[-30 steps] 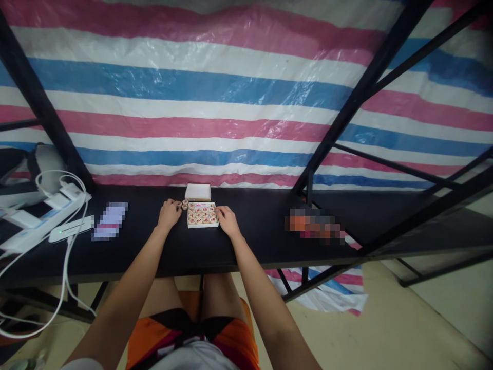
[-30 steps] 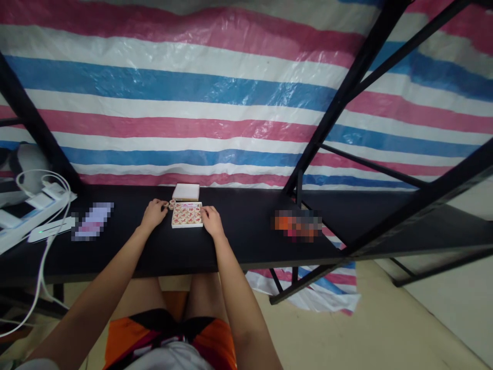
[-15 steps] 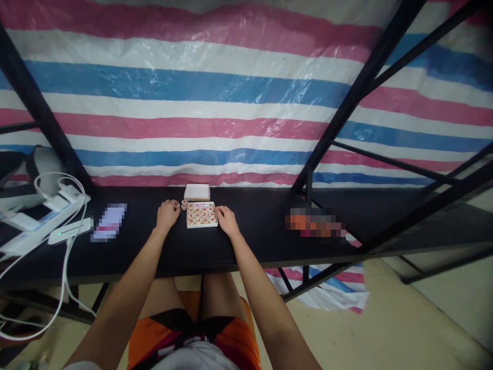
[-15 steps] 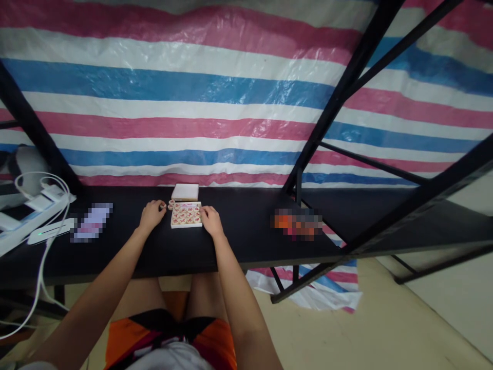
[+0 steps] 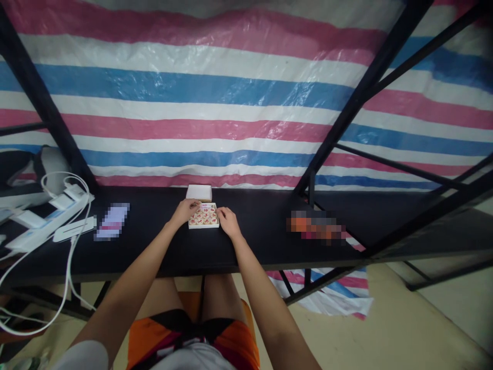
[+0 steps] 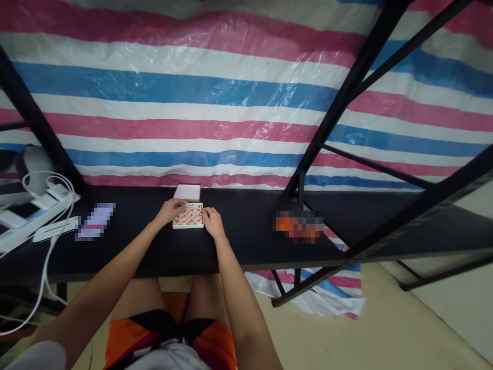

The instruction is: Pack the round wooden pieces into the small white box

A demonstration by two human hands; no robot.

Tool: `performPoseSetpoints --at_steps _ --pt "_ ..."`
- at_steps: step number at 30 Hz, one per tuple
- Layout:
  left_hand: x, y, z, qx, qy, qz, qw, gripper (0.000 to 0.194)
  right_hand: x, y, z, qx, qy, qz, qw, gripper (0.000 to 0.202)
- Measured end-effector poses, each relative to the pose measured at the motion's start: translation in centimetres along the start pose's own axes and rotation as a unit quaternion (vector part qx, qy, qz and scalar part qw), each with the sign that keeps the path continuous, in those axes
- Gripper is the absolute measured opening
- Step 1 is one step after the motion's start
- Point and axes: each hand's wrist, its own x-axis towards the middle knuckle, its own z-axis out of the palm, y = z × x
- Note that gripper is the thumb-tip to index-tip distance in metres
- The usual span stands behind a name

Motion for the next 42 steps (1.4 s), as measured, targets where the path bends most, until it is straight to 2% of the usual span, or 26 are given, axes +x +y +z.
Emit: performPoseSetpoints --at_steps 7,12,15,18,23,26,35,39,42 --pt "0.7 0.0 0.4 0.049 -0.05 0.05 0.996 0.023 0.0 0.1 0.0 -0.002 0.001 0.0 1.0 0.027" --pt "0.2 0.5 -0.2 0.063 -0.05 0.075 0.994 0.029 0.0 -0.1 -0.1 0.007 0.0 0.005 1.0 0.028" --pt "-0.5 -0.3 -0.8 0.056 -0.017 0.04 0.998 0.031 0.0 -0.1 -0.1 0.009 0.0 0.007 1.0 0.028" --pt "-1.3 -2.1 -1.7 0.065 0.021 -0.01 0.998 0.031 0.0 0.0 -0.1 0.01 0.0 0.006 1.0 0.028" --pt "-2.2 -4.7 -2.5 0.098 -0.008 -0.043 0.994 0.029 0.0 -0.1 -0.1 0.009 0.002 0.008 1.0 0.028" --pt "-2.2 -4.6 -2.4 0.135 -0.021 -0.056 0.989 0.031 0.0 -0.2 -0.2 0.008 0.003 0.008 1.0 0.028" --pt "-2.6 -2.2 -3.0 0.205 -0.025 -0.095 0.974 0.025 0.0 0.1 0.0 0.014 0.004 0.01 1.0 0.028" --pt "-2.6 -2.7 -3.1 0.17 -0.009 -0.105 0.98 0.023 0.0 0.1 0.0 0.01 0.001 0.009 1.0 0.029" --pt "-2.5 -3.1 -2.9 0.078 0.019 -0.106 0.991 0.024 0.0 0.0 0.0 0.005 0.0 0.006 1.0 0.029"
